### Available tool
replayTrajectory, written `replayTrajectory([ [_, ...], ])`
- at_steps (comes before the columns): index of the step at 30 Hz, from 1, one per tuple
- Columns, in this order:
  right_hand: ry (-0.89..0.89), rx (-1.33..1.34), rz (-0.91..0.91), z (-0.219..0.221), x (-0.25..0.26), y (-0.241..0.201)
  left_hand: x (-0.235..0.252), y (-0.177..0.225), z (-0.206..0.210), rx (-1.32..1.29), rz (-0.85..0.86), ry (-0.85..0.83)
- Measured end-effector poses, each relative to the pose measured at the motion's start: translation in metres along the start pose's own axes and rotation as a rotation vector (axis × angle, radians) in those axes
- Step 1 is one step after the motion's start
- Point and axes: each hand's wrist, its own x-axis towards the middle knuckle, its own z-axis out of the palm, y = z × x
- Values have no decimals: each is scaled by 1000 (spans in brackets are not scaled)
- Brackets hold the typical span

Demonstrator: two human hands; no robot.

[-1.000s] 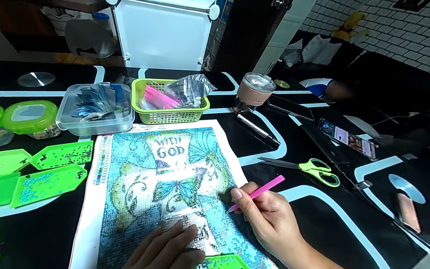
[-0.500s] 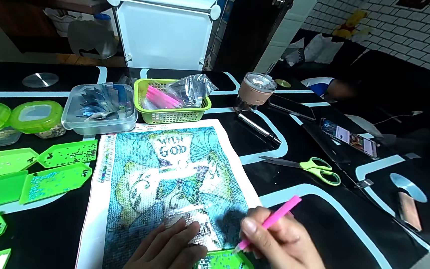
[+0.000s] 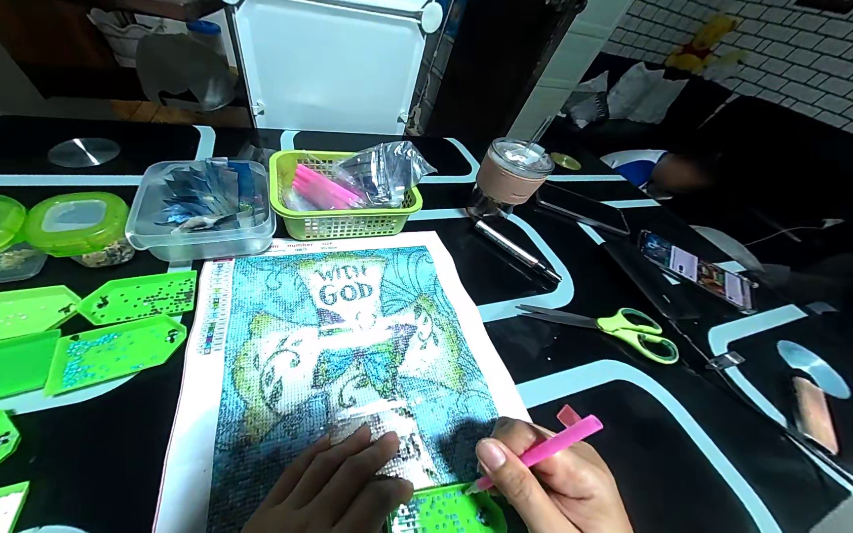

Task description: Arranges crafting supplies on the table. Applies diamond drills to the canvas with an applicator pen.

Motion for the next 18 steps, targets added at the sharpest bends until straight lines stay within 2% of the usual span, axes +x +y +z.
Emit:
replayTrajectory([
  [8, -5, 26, -5, 1, 1, 3, 0, -1, 0, 5, 9, -6],
  [14, 129, 284, 258, -7, 19, 0, 1, -1, -2, -14, 6, -11],
  [18, 168, 215, 262, -14, 39, 14, 1, -1, -2, -19, 3, -22],
])
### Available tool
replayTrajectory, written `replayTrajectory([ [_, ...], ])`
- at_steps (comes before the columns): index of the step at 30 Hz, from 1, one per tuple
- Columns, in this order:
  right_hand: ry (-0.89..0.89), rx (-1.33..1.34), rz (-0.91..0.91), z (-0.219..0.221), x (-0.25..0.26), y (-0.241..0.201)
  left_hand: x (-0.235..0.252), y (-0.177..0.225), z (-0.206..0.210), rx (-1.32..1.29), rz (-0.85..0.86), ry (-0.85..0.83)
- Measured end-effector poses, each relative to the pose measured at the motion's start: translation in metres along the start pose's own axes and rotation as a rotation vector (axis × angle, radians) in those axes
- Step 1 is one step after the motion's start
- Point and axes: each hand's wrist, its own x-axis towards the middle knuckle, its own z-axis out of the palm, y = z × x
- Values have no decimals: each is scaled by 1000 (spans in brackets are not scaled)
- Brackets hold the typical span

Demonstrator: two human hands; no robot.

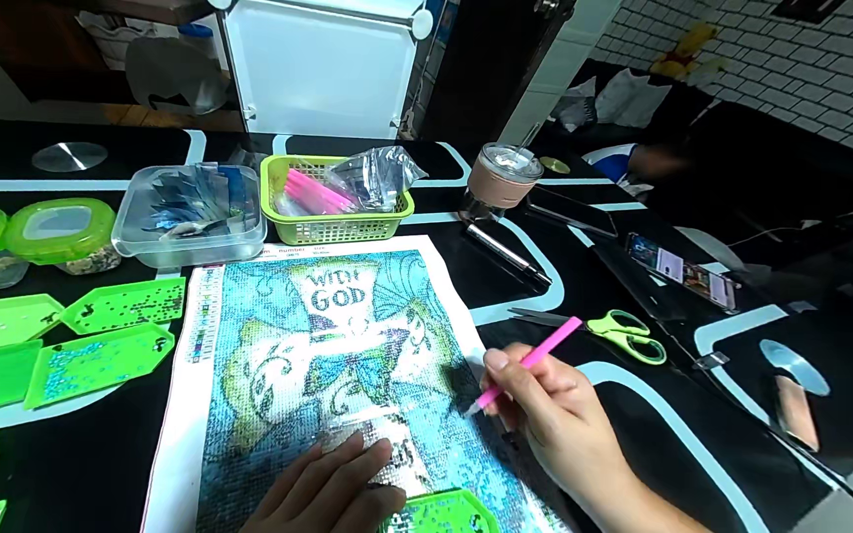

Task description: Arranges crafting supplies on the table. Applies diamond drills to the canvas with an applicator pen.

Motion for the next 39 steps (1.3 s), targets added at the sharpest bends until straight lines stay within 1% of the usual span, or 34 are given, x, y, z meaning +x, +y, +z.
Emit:
replayTrajectory([
  [5, -16, -53, -133, 6, 2, 17, 0, 0, 0, 2, 4, 3],
  [9, -34, -93, -188, 8, -1, 20, 0, 0, 1, 11, 5, 11],
  [21, -72, -186, -226, 8, -1, 20, -1, -1, 2, 22, 12, 9],
  [35, -94, -327, -321, 7, -4, 19, 0, 0, 0, 24, 10, 4],
  [37, -97, -312, -305, 5, -5, 18, -1, 0, 1, 24, 9, 8],
  [39, -102, -215, -280, 2, -7, 16, -1, 0, 1, 27, 12, 8],
])
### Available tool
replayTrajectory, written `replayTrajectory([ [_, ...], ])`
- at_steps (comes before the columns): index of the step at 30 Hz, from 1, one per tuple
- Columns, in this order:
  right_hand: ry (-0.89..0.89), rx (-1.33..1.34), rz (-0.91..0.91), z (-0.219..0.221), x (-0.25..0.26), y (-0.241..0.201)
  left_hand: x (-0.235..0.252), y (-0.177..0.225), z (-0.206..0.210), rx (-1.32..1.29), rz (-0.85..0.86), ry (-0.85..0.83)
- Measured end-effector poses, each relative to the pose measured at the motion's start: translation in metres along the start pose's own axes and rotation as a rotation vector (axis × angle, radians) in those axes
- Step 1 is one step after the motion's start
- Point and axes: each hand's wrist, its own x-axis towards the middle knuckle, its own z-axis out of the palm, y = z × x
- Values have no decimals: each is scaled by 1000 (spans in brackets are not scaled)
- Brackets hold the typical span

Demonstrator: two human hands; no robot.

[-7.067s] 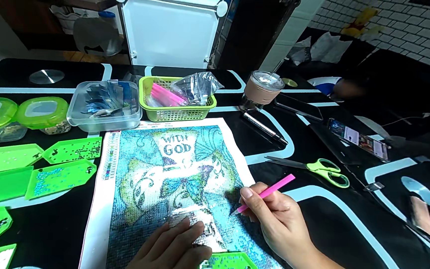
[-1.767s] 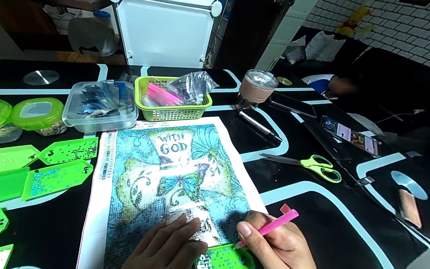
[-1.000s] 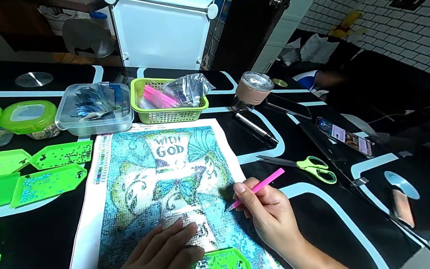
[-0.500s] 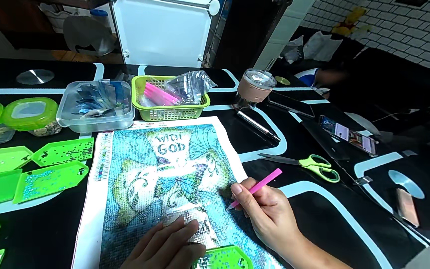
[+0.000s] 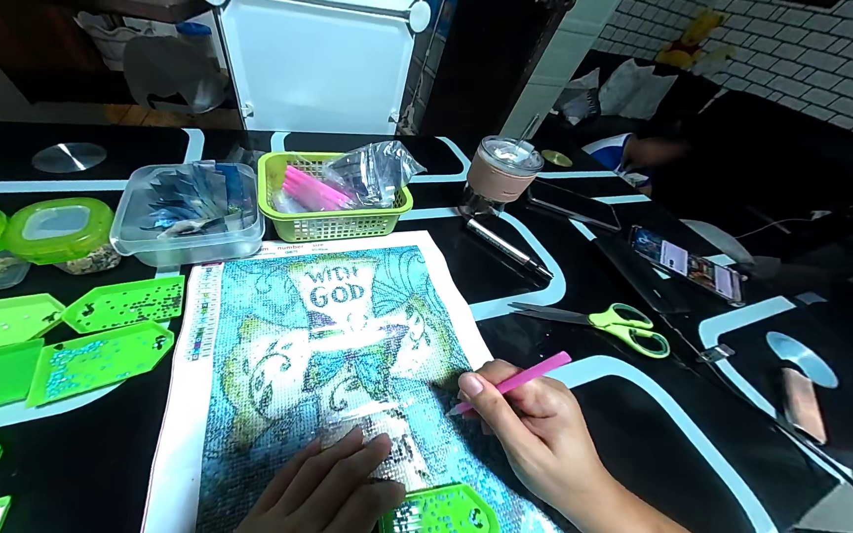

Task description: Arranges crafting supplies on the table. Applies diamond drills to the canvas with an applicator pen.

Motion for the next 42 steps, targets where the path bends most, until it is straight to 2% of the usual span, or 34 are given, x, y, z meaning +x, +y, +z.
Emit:
replayTrajectory([
  [4, -130, 231, -58, -3, -4, -9, 0, 0, 0, -12, -2, 0],
  [8, -243, 183, -147, -3, -4, -9, 0, 0, 0, -13, -3, 3],
  [31, -361, 246, -183, 4, -5, -12, -1, 1, 1, 9, -9, 13],
  [42, -355, 230, -191, 5, -6, -12, 0, 1, 2, 3, -11, 22],
])
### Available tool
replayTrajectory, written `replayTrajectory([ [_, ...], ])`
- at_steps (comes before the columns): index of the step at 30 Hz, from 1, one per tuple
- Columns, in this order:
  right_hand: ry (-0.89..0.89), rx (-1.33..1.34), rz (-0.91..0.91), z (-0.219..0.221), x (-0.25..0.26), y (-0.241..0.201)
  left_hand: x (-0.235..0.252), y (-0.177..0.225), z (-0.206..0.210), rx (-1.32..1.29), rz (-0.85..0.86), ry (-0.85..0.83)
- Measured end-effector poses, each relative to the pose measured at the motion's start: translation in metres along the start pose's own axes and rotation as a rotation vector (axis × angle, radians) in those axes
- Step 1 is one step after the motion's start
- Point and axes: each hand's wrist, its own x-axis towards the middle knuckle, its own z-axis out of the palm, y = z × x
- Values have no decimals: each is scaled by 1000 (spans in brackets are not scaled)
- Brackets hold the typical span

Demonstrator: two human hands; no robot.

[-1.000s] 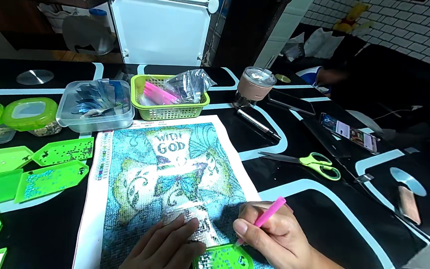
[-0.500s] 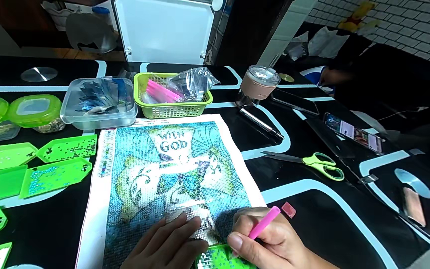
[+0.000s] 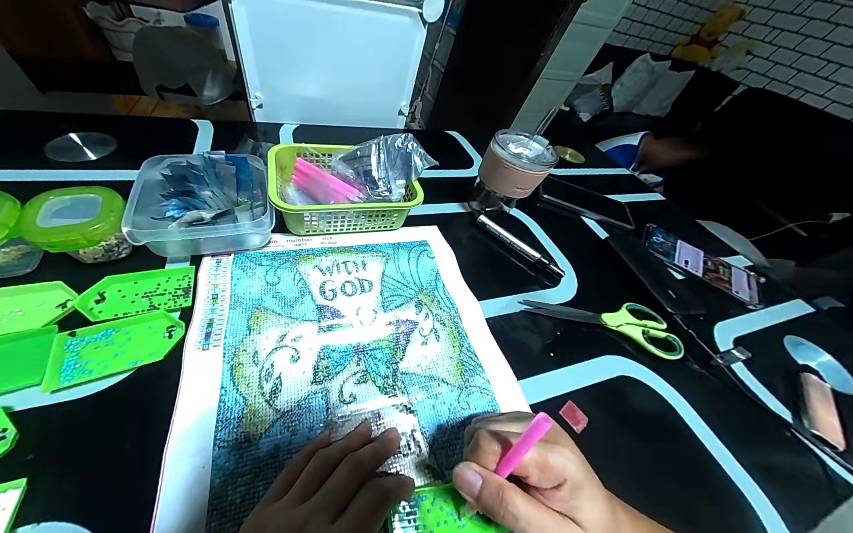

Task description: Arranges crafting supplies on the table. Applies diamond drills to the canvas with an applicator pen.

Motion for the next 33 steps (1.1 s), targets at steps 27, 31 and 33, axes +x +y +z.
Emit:
replayTrajectory([
  [27, 468, -164, 274, -5, 6, 15, 0, 0, -3, -20, 3, -30],
  [31, 458, -172, 283, -5, 6, 16, 0, 0, -2, -21, 4, -23],
  [33, 451, -181, 279, -4, 6, 16, -1, -1, -2, -8, 10, -20],
])
